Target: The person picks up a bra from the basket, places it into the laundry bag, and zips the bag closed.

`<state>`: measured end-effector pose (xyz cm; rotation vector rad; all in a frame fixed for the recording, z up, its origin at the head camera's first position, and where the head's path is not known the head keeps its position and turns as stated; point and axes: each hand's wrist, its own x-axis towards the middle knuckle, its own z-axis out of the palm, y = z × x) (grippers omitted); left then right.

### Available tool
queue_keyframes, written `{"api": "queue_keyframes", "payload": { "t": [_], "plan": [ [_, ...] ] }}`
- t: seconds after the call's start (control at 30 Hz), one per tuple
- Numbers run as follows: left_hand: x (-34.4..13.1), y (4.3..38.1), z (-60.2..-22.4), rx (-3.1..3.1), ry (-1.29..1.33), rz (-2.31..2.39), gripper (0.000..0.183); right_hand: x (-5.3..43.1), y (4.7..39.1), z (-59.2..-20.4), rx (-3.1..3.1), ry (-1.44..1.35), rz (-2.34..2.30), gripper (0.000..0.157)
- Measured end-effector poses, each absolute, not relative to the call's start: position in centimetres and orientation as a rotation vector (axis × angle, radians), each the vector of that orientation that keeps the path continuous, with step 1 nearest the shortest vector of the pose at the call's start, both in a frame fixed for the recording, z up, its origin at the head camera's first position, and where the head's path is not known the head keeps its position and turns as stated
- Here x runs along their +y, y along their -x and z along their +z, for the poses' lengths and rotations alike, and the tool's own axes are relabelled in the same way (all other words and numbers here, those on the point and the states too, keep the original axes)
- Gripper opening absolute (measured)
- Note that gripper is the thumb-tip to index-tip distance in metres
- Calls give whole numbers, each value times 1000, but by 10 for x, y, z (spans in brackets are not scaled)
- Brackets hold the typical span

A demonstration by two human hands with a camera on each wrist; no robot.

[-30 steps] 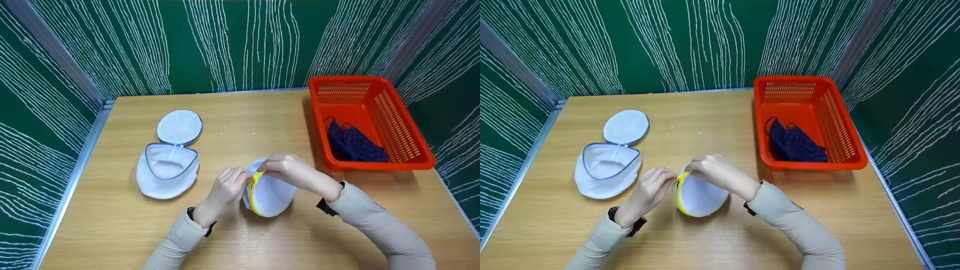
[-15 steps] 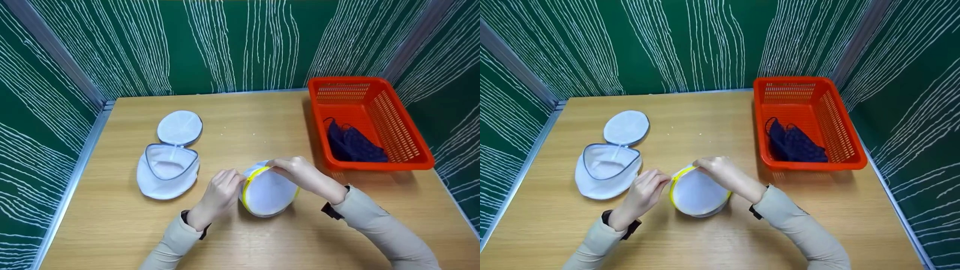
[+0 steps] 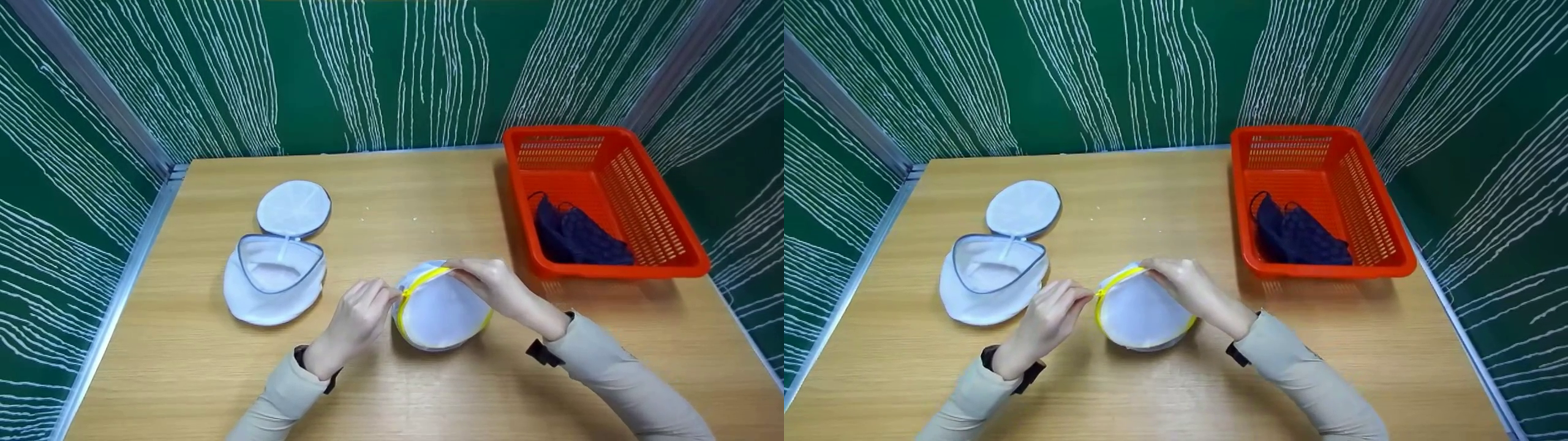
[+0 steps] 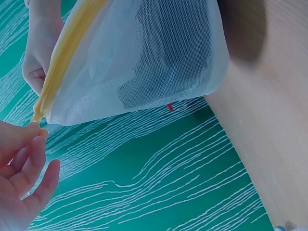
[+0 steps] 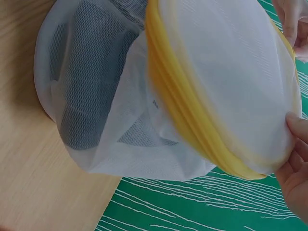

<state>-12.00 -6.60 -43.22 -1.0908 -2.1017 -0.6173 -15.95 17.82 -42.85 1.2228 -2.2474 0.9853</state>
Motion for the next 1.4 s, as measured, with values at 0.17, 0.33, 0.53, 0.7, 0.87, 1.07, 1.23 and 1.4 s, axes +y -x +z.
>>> {"api": "queue_keyframes", "payload": {
  "t": [0.17, 0.33, 0.53, 0.7, 0.87, 1.07, 1.23, 1.4],
  "plan": [
    [-67, 123, -434, -2079, 1081, -601, 6, 177, 158, -431, -2227, -1203, 973, 26],
    [-72, 122, -436, -2066, 1053, -561, 7, 181, 159, -432, -2219, -1104, 1013, 24],
    [-76, 115, -440, -2051, 1065, -568, 12, 188, 160, -435, -2203, -919, 1168, 18],
    [-74, 110, -442, -2065, 1099, -559, 6, 186, 154, -428, -2170, -716, 1253, 16],
    [-74, 107, -444, -2074, 1108, -553, 7, 179, 144, -416, -2198, -627, 1289, 10],
    [-77, 108, -445, -2086, 1087, -609, 5, 187, 149, -425, -2419, -558, 1350, 9],
    [-79, 112, -443, -2074, 1052, -642, 7, 197, 156, -430, -2611, -583, 1353, 15],
    [-79, 119, -439, -2078, 1008, -719, 4, 201, 159, -420, -2746, -641, 1207, 21]
  ]
}}
